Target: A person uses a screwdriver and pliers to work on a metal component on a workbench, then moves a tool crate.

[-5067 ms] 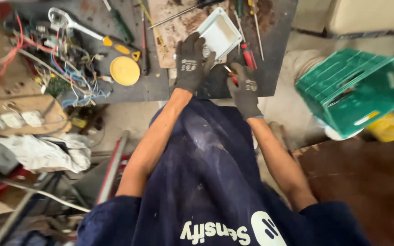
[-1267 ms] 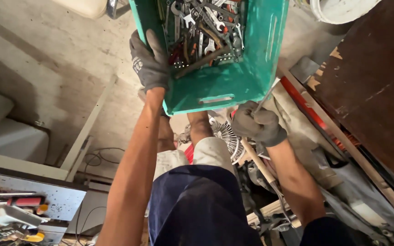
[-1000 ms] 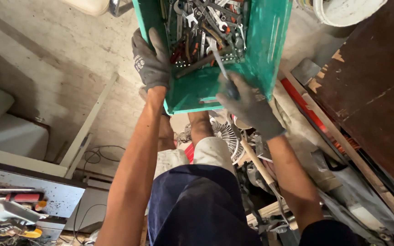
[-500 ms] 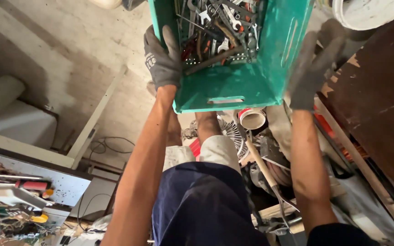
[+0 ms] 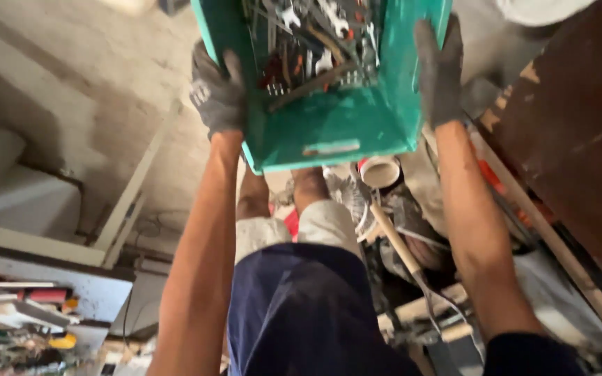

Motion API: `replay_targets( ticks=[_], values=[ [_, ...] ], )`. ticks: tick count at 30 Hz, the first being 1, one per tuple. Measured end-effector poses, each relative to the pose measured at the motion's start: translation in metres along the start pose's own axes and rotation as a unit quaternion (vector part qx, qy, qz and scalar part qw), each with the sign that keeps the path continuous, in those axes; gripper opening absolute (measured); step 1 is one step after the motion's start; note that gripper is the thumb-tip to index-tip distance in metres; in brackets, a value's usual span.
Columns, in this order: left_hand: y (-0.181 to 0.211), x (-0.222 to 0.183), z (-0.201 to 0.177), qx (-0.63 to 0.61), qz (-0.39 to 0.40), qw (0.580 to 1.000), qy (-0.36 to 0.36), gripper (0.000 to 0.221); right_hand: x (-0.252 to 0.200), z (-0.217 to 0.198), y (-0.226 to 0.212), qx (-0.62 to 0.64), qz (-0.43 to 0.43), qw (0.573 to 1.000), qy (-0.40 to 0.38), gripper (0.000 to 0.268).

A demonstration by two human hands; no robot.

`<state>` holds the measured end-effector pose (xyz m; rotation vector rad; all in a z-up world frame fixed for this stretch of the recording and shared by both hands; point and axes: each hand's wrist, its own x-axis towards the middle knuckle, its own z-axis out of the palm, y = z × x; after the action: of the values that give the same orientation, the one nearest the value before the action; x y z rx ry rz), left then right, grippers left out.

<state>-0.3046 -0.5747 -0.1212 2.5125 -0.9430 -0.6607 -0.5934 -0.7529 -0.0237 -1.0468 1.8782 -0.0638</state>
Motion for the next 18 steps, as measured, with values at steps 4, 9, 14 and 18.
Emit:
replay_targets(
  ticks=[4, 9, 14, 18],
  values=[
    [0.008, -0.002, -0.013, 0.038, -0.035, 0.998, 0.022, 0.034, -0.007, 0.005, -0.002, 0.071, -0.119, 0.99, -0.036, 0.056],
    [0.003, -0.003, -0.003, 0.038, -0.026, 0.999, 0.028, 0.031, -0.003, 0.002, 0.01, 0.047, 0.033, 0.998, 0.014, 0.081],
    [0.009, -0.001, -0.008, 0.021, -0.023, 0.999, 0.016, 0.03, -0.001, 0.0, 0.01, 0.041, -0.102, 0.993, -0.03, 0.057],
    [-0.028, -0.006, 0.021, 0.053, -0.019, 0.998, 0.013, 0.049, -0.004, 0.001, 0.006, 0.072, -0.151, 0.985, -0.033, 0.043]
  ],
)
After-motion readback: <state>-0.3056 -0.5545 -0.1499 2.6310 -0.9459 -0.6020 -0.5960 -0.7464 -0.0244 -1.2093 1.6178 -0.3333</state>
